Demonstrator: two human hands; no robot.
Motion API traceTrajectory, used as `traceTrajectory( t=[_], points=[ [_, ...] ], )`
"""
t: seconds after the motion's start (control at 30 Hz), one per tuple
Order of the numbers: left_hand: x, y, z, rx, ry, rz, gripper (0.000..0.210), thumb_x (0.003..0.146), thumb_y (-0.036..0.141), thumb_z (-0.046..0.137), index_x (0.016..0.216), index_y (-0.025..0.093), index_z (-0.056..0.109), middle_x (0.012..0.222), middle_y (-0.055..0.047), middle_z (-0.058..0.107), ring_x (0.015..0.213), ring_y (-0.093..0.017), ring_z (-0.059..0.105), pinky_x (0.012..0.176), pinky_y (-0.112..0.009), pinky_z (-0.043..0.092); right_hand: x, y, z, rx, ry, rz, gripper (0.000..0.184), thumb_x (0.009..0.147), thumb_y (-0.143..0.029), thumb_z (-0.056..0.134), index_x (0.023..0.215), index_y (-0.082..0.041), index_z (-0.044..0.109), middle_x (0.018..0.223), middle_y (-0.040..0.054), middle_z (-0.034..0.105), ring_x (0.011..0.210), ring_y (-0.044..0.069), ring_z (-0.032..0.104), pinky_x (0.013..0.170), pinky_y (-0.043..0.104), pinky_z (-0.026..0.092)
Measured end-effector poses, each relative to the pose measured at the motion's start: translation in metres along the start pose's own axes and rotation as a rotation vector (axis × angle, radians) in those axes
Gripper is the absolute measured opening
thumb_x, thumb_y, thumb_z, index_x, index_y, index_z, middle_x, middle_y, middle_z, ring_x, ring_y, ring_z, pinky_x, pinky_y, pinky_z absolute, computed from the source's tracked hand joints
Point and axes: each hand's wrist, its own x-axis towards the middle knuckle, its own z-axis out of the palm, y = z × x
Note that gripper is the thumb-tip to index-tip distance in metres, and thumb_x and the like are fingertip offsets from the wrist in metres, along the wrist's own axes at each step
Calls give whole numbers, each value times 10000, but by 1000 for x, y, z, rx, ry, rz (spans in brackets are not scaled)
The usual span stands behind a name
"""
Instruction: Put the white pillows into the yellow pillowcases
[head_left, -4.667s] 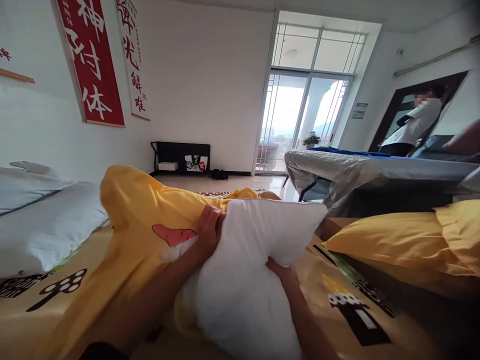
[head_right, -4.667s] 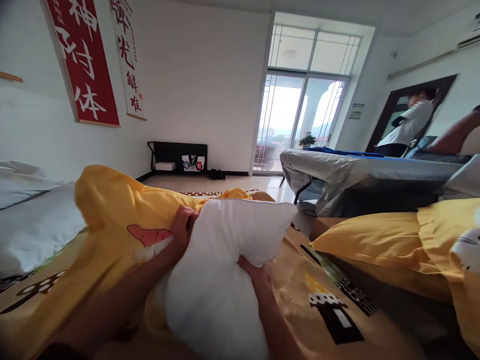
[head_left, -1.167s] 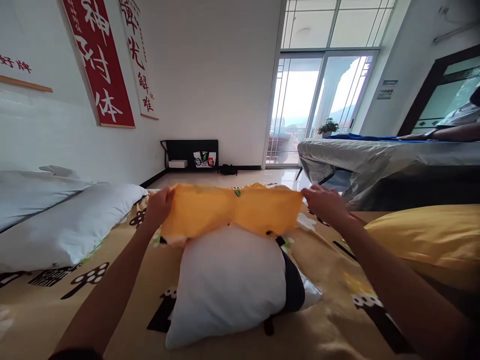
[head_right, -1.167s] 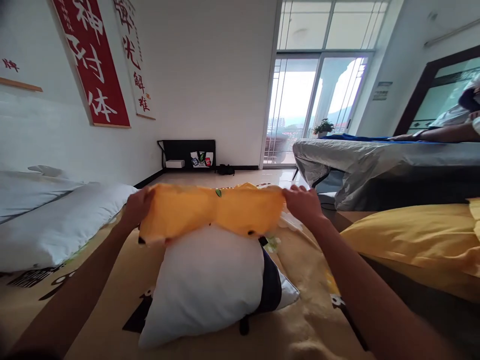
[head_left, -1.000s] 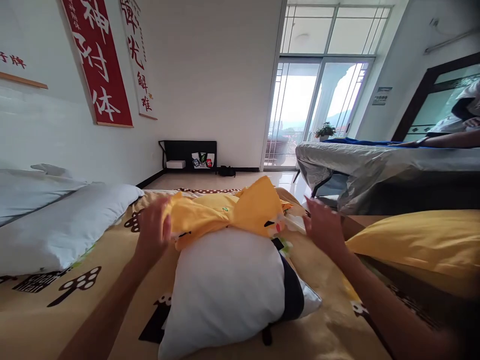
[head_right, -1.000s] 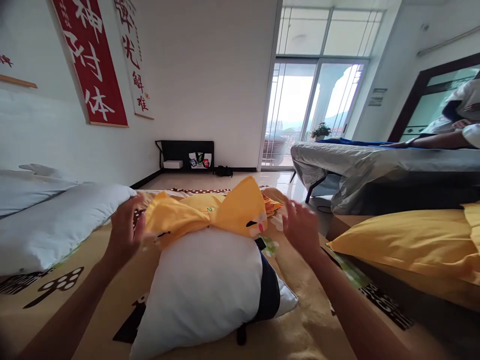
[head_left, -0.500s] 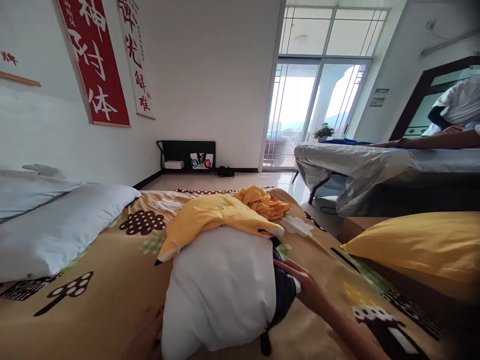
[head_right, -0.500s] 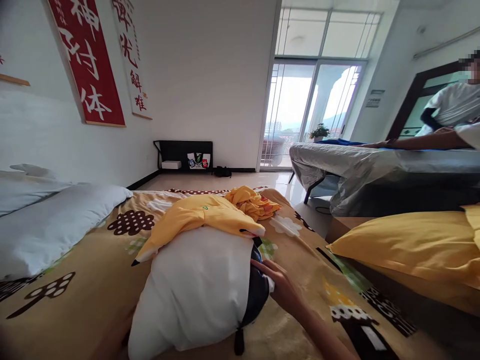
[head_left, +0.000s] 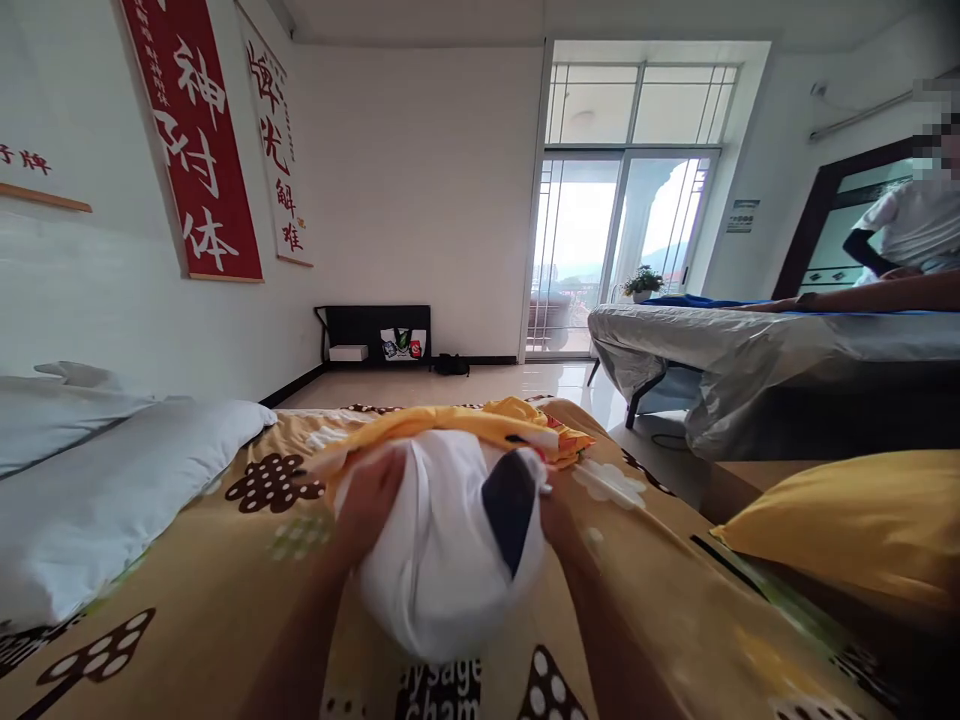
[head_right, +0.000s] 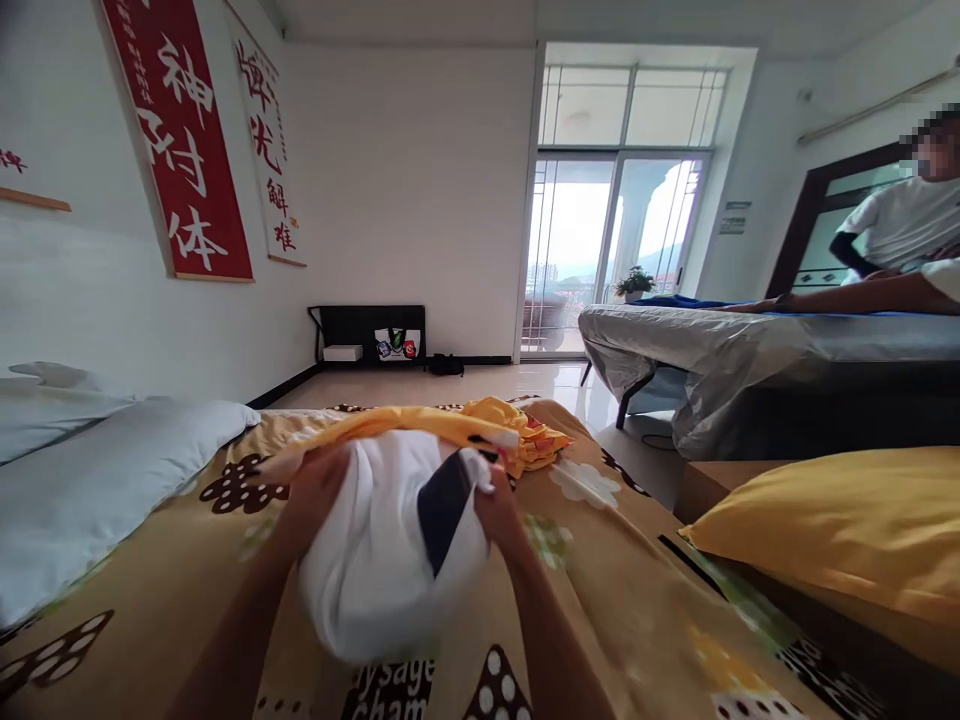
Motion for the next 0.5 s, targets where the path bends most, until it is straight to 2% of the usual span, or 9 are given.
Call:
traceTrajectory(
  t=[0.1,0.13,0.17,0.23,0.3,0.37,0.5],
  points=[
    [-19,-14,23,61,-484,-26,431,936,448,392,642,182,559,668,-58,668,629,-182,579,612,-286,394,-5,8,35,68,-271,-9,212,743,-312,518,563,-226,449,585,-12,486,597,143,419,544,270,404],
    [-25,-17,27,72,-589,-25,424,933,433,401,625,181,549,655,-53,667,606,-174,569,591,-278,369,-7,12,44,94,-364,-5,233,720,-307,534,532,-220,428,548,-32,448,555,121,382,499,250,359],
    [-30,-17,30,78,-643,-25,415,932,419,403,623,181,544,654,-48,664,601,-169,563,587,-274,356,-10,15,50,119,-436,3,258,710,-307,540,511,-213,404,525,-49,407,530,102,342,472,237,315],
    [-36,-11,31,75,-611,-42,390,942,405,386,665,186,552,688,-45,660,634,-174,565,620,-276,361,-13,21,55,163,-519,21,305,722,-314,534,503,-204,352,519,-68,336,525,77,276,463,225,256],
    [-39,-1,34,36,-488,-75,360,953,401,363,735,193,560,746,-48,656,689,-184,574,667,-282,377,-14,24,54,192,-557,36,325,739,-317,534,514,-199,330,536,-75,301,540,67,248,469,219,238],
    [-41,8,40,-39,-394,-103,330,951,398,354,763,199,536,745,-44,634,694,-182,567,672,-282,380,-14,22,50,192,-593,55,324,732,-299,559,515,-193,343,542,-80,288,544,63,241,461,212,228],
    [-47,11,59,-116,-322,-156,355,928,492,355,737,210,455,662,-19,556,622,-174,523,616,-277,359,-16,11,45,58,-660,94,290,708,-229,616,524,-182,397,540,-85,324,538,59,271,453,201,246]
  ],
)
